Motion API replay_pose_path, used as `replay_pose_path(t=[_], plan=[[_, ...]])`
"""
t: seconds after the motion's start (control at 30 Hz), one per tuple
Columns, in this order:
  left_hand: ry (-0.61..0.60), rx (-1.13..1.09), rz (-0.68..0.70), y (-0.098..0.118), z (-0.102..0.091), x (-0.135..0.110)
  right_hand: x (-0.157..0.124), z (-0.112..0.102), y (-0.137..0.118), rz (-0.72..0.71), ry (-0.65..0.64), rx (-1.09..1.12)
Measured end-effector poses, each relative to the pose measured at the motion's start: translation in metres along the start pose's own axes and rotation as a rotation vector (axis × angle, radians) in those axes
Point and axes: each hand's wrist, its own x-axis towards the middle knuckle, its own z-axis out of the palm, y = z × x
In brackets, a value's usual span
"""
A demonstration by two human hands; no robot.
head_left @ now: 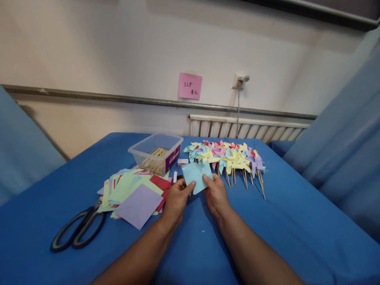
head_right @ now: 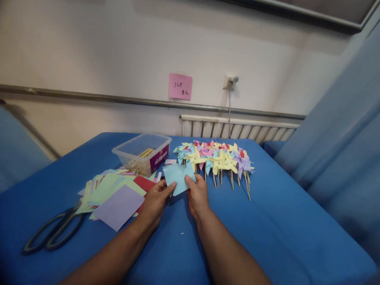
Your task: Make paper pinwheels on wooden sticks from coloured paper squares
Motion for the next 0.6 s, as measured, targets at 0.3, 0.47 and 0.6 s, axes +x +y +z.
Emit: replay_pose_path(t=[0.3,0.47,0.6], plan=[[0.116,0.057,0.087,0.015,-0.012,0.009,0.001,-0.005,-0.008,0.230,-0.255,-0.102],[-0.128,0.419,0.016,0.031,-0.021,0.009,0.011,-0.018,-0.032,0.295,-0.246,-0.201],[-0.134,0.465,0.004,0.039,-0.023,0.010,0.012,-0.023,-0.031,0.274,-0.343,-0.381]])
